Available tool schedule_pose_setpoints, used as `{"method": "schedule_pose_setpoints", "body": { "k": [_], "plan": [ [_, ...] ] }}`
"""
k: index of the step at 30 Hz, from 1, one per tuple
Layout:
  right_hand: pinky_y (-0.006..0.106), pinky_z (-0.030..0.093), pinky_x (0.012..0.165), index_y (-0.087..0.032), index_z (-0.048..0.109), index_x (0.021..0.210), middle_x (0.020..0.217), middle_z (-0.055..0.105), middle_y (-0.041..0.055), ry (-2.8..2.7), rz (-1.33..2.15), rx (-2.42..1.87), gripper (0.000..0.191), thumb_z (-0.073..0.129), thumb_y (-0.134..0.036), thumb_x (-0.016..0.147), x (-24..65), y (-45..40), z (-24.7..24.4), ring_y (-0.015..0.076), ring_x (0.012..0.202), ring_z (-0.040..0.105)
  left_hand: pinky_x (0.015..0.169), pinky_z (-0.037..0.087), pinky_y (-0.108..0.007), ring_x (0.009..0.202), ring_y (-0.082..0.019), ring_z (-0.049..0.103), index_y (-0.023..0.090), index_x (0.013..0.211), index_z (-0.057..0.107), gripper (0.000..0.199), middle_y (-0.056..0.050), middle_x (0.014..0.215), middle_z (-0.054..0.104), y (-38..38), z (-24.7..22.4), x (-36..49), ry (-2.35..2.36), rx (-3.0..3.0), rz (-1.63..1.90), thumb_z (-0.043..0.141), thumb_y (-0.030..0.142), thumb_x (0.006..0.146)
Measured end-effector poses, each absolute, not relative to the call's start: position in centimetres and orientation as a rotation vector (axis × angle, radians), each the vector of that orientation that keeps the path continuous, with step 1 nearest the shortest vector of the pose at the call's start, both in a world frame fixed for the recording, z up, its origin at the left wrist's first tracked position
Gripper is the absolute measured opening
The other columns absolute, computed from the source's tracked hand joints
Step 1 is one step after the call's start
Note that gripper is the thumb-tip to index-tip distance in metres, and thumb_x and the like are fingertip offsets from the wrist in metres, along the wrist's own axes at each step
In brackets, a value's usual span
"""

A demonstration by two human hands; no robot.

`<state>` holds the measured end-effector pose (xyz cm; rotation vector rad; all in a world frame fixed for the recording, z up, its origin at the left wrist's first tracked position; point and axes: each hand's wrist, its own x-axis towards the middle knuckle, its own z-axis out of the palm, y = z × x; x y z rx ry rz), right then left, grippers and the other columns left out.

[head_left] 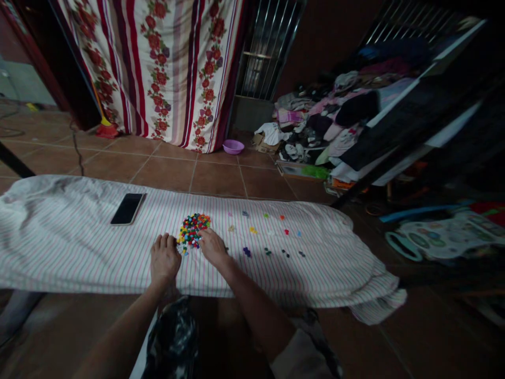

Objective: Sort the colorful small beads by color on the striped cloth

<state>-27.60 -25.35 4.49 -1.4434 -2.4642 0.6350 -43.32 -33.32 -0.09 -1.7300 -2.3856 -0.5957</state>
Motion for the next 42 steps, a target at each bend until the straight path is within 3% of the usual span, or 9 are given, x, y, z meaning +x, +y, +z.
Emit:
{"method": "schedule_pose_setpoints", "body": {
  "k": [9, 19, 26, 32, 35, 42],
  "plan": [
    [0.028, 0.045, 0.091, -0.022, 0.069, 0.111, 0.116, 0.068, 0.0065, -2.460, 0.616, -1.534, 0.030, 0.045, -0.013, 0.095, -28.7, -24.9, 3.1, 0.0182, 0.108, 0.063, 0.102, 0.042, -0.047, 0.128, -0.034, 0.048, 0.012, 0.107, 0.063, 0.026, -0.016, 0.128, 0.062, -33.3, 0.1, -43.2, -2.375, -1.721, -0.606, 0.045, 0.014, 0.088],
    [0.026, 0.047, 0.088, -0.025, 0.071, 0.103, 0.112, 0.066, 0.0037, -2.330, 0.586, -1.514, 0.029, 0.047, -0.015, 0.092, -27.4, -24.7, 4.7, 0.0166, 0.101, 0.063, 0.102, 0.041, -0.048, 0.127, -0.035, 0.048, 0.011, 0.107, 0.063, 0.027, -0.017, 0.128, 0.061, -33.3, -0.4, -43.5, -2.332, -1.735, -0.570, 0.043, 0.016, 0.089],
    [0.027, 0.046, 0.093, -0.024, 0.072, 0.101, 0.108, 0.065, 0.0034, -2.176, 0.526, -1.468, 0.034, 0.047, -0.007, 0.086, -23.0, -23.1, 3.3, 0.0158, 0.100, 0.062, 0.101, 0.042, -0.047, 0.126, -0.034, 0.048, 0.012, 0.105, 0.062, 0.026, -0.015, 0.124, 0.062, -33.5, 0.4, -43.3, -2.356, -1.750, -0.534, 0.042, 0.016, 0.089],
    [0.026, 0.049, 0.089, -0.022, 0.073, 0.094, 0.101, 0.066, 0.0049, -2.011, 0.420, -1.509, 0.033, 0.049, -0.004, 0.082, -17.0, -20.6, 1.8, 0.0158, 0.092, 0.062, 0.099, 0.042, -0.047, 0.125, -0.034, 0.048, 0.013, 0.105, 0.062, 0.026, -0.016, 0.124, 0.062, -33.4, 0.5, -43.4, -2.366, -1.767, -0.532, 0.042, 0.017, 0.089],
    [0.026, 0.049, 0.086, -0.020, 0.074, 0.092, 0.098, 0.067, 0.0063, -1.938, 0.334, -1.602, 0.031, 0.050, -0.004, 0.080, -13.3, -19.2, 1.9, 0.0160, 0.086, 0.063, 0.098, 0.042, -0.048, 0.125, -0.034, 0.048, 0.013, 0.105, 0.062, 0.027, -0.017, 0.124, 0.061, -33.4, 0.4, -43.5, -2.368, -1.769, -0.547, 0.041, 0.017, 0.089],
    [0.024, 0.045, 0.090, -0.022, 0.076, 0.097, 0.101, 0.073, 0.0049, -1.919, 0.227, -1.959, 0.031, 0.051, -0.009, 0.086, -6.2, -17.2, 3.3, 0.0156, 0.096, 0.065, 0.100, 0.041, -0.048, 0.125, -0.033, 0.047, 0.013, 0.107, 0.062, 0.028, -0.017, 0.126, 0.060, -33.5, 0.4, -43.4, -2.375, -1.764, -0.557, 0.042, 0.016, 0.088]
  ]
}}
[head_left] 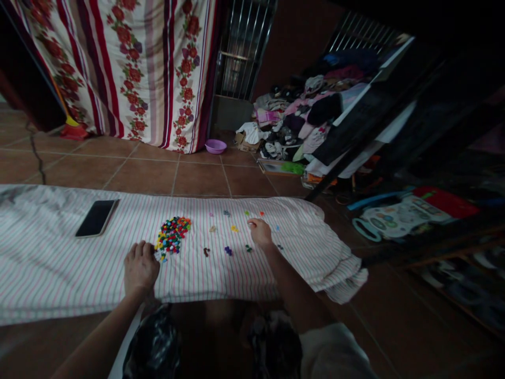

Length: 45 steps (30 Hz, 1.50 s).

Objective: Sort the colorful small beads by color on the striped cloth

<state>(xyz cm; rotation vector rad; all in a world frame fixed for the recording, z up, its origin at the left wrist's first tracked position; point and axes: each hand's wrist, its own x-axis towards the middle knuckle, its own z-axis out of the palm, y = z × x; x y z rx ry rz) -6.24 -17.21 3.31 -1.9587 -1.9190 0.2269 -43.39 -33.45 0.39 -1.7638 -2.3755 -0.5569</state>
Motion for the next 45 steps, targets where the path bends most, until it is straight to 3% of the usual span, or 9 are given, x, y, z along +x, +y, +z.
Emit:
{"method": "schedule_pose_setpoints", "body": {
  "k": [16, 31, 37, 45],
  "plan": [
    [0.023, 0.045, 0.096, -0.021, 0.076, 0.110, 0.114, 0.074, 0.0071, -2.049, 0.293, -2.079, 0.050, 0.044, 0.002, 0.079, -4.5, -16.9, 2.7, 0.0157, 0.106, 0.067, 0.101, 0.041, -0.049, 0.124, -0.033, 0.047, 0.013, 0.105, 0.062, 0.028, -0.017, 0.123, 0.062, -33.3, 0.1, -43.5, -2.351, -1.758, -0.572, 0.040, 0.017, 0.089],
    [0.024, 0.044, 0.096, -0.017, 0.075, 0.112, 0.113, 0.072, 0.0102, -2.076, 0.240, -2.053, 0.041, 0.045, -0.004, 0.086, -5.1, -17.6, 3.8, 0.0178, 0.108, 0.065, 0.102, 0.040, -0.049, 0.128, -0.033, 0.047, 0.014, 0.108, 0.062, 0.028, -0.017, 0.127, 0.060, -33.3, -0.1, -43.5, -2.381, -1.749, -0.606, 0.042, 0.015, 0.088],
    [0.029, 0.044, 0.097, -0.018, 0.072, 0.115, 0.114, 0.070, 0.0107, -2.094, 0.189, -1.837, 0.037, 0.045, -0.011, 0.091, -8.8, -18.1, 5.5, 0.0208, 0.108, 0.061, 0.101, 0.040, -0.049, 0.128, -0.033, 0.046, 0.015, 0.108, 0.063, 0.028, -0.017, 0.127, 0.061, -33.3, -0.1, -43.4, -2.405, -1.724, -0.659, 0.044, 0.015, 0.087],
    [0.028, 0.047, 0.090, -0.021, 0.071, 0.113, 0.106, 0.069, 0.0061, -2.325, 0.551, -1.326, 0.030, 0.049, -0.014, 0.093, -19.5, -22.6, 4.0, 0.0163, 0.097, 0.063, 0.100, 0.040, -0.047, 0.127, -0.032, 0.047, 0.014, 0.106, 0.062, 0.027, -0.016, 0.127, 0.061, -33.4, 0.2, -43.2, -2.392, -1.720, -0.608, 0.043, 0.017, 0.088]
  ]
}}
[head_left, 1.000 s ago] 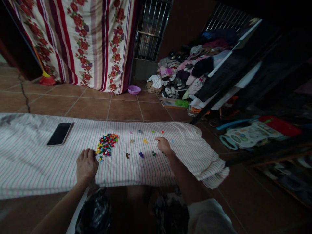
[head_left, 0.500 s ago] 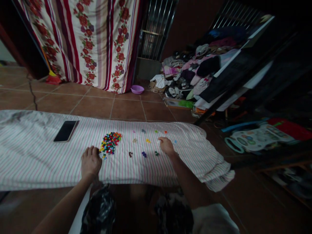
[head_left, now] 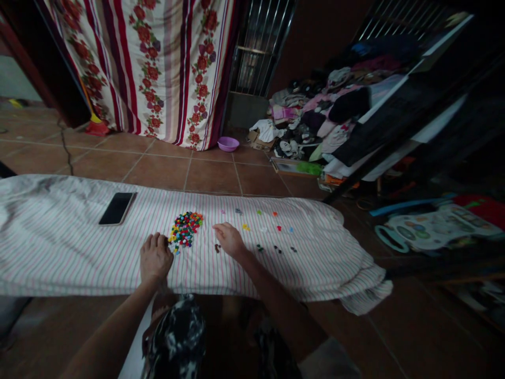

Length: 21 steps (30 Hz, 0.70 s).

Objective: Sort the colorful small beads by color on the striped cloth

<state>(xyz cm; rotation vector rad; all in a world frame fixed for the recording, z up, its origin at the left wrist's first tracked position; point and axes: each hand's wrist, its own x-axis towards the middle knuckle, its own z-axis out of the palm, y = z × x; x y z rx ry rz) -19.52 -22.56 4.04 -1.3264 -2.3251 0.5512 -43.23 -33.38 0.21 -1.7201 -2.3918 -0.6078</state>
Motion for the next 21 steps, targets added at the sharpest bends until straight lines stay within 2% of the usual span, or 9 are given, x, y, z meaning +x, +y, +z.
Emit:
{"method": "schedule_pose_setpoints", "body": {
  "k": [5, 12, 21],
  "plan": [
    [0.027, 0.046, 0.092, -0.022, 0.069, 0.116, 0.114, 0.067, 0.0067, -2.456, 0.692, -1.218, 0.028, 0.052, -0.019, 0.095, -24.9, -25.4, 3.8, 0.0169, 0.104, 0.062, 0.100, 0.040, -0.046, 0.126, -0.031, 0.048, 0.015, 0.106, 0.063, 0.026, -0.016, 0.127, 0.062, -33.3, 0.1, -43.3, -2.382, -1.698, -0.615, 0.044, 0.016, 0.087],
    [0.032, 0.047, 0.089, -0.024, 0.068, 0.115, 0.115, 0.064, 0.0082, -2.540, 0.627, -1.358, 0.025, 0.052, -0.031, 0.097, -28.8, -26.6, 3.5, 0.0217, 0.107, 0.061, 0.098, 0.040, -0.044, 0.127, -0.032, 0.049, 0.014, 0.106, 0.061, 0.026, -0.015, 0.127, 0.062, -33.3, -0.1, -43.2, -2.341, -1.700, -0.596, 0.042, 0.017, 0.090],
    [0.030, 0.048, 0.087, -0.026, 0.067, 0.111, 0.114, 0.065, 0.0047, -2.492, 0.604, -1.430, 0.022, 0.051, -0.027, 0.096, -29.6, -26.9, 3.9, 0.0191, 0.105, 0.062, 0.100, 0.039, -0.045, 0.127, -0.032, 0.048, 0.014, 0.106, 0.060, 0.025, -0.016, 0.127, 0.061, -33.2, -0.5, -43.3, -2.324, -1.698, -0.616, 0.042, 0.017, 0.089]
  ]
}}
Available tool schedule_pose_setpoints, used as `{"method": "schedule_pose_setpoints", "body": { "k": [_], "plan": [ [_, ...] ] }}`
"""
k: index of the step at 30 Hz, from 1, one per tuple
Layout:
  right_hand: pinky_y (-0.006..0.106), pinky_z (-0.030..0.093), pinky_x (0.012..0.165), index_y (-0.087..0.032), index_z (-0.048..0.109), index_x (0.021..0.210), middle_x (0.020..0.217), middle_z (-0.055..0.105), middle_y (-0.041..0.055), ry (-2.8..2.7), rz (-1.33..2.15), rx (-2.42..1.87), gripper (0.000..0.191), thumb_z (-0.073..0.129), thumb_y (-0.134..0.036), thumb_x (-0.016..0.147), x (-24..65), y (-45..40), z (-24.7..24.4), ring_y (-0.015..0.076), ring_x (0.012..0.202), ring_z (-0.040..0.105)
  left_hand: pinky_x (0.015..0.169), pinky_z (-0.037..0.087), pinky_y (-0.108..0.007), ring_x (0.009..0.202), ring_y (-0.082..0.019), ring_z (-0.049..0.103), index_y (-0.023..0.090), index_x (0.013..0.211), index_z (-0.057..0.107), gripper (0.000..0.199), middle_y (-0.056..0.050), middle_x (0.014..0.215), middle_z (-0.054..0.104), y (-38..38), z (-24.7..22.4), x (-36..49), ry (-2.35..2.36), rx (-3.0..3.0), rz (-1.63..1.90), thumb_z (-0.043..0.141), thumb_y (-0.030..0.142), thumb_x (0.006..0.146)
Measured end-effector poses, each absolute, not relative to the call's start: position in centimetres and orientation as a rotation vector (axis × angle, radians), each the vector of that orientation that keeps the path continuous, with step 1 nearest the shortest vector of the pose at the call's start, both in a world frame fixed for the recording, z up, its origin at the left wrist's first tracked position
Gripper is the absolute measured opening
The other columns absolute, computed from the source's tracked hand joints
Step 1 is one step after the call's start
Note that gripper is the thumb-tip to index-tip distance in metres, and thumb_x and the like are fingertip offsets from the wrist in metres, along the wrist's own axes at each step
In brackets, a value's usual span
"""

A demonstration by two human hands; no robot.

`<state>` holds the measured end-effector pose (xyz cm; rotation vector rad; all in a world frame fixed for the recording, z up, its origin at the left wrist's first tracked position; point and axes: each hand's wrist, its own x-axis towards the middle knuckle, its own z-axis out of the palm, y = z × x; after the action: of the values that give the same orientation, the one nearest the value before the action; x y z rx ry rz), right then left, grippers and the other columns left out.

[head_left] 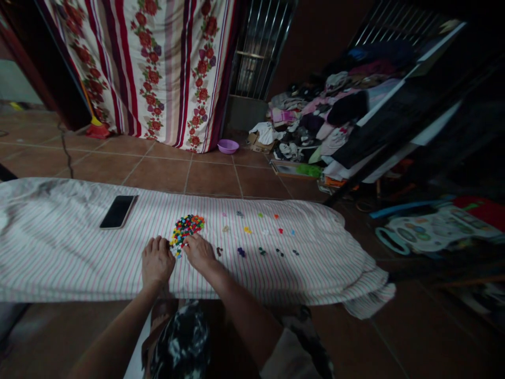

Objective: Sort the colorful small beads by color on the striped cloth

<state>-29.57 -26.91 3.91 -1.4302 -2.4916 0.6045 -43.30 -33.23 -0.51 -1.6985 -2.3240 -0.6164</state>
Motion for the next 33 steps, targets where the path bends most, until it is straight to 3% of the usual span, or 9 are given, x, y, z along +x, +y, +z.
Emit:
{"method": "schedule_pose_setpoints", "body": {
  "k": [7, 15, 33],
  "plan": [
    [0.028, 0.046, 0.086, -0.025, 0.065, 0.110, 0.109, 0.067, 0.0038, -2.438, 0.564, -1.368, 0.023, 0.047, -0.022, 0.096, -29.2, -27.2, 4.1, 0.0180, 0.102, 0.062, 0.099, 0.040, -0.043, 0.126, -0.032, 0.049, 0.012, 0.106, 0.061, 0.026, -0.015, 0.126, 0.062, -33.2, -0.2, -43.3, -2.324, -1.687, -0.586, 0.041, 0.017, 0.090],
    [0.028, 0.045, 0.093, -0.020, 0.067, 0.104, 0.106, 0.067, 0.0049, -2.289, 0.601, -1.256, 0.030, 0.047, -0.005, 0.087, -27.0, -27.8, 2.8, 0.0169, 0.103, 0.061, 0.095, 0.043, -0.044, 0.121, -0.031, 0.052, 0.014, 0.102, 0.062, 0.023, -0.014, 0.121, 0.064, -33.4, 0.6, -43.2, -2.341, -1.716, -0.553, 0.042, 0.018, 0.090],
    [0.028, 0.052, 0.087, -0.021, 0.073, 0.092, 0.096, 0.070, 0.0054, -1.894, 0.505, -1.325, 0.032, 0.048, -0.006, 0.081, -15.6, -27.9, 1.3, 0.0168, 0.093, 0.066, 0.098, 0.043, -0.044, 0.120, -0.031, 0.053, 0.014, 0.103, 0.061, 0.028, -0.014, 0.121, 0.063, -33.5, 0.4, -43.5, -2.300, -1.743, -0.512, 0.038, 0.022, 0.090]
  ]
}}
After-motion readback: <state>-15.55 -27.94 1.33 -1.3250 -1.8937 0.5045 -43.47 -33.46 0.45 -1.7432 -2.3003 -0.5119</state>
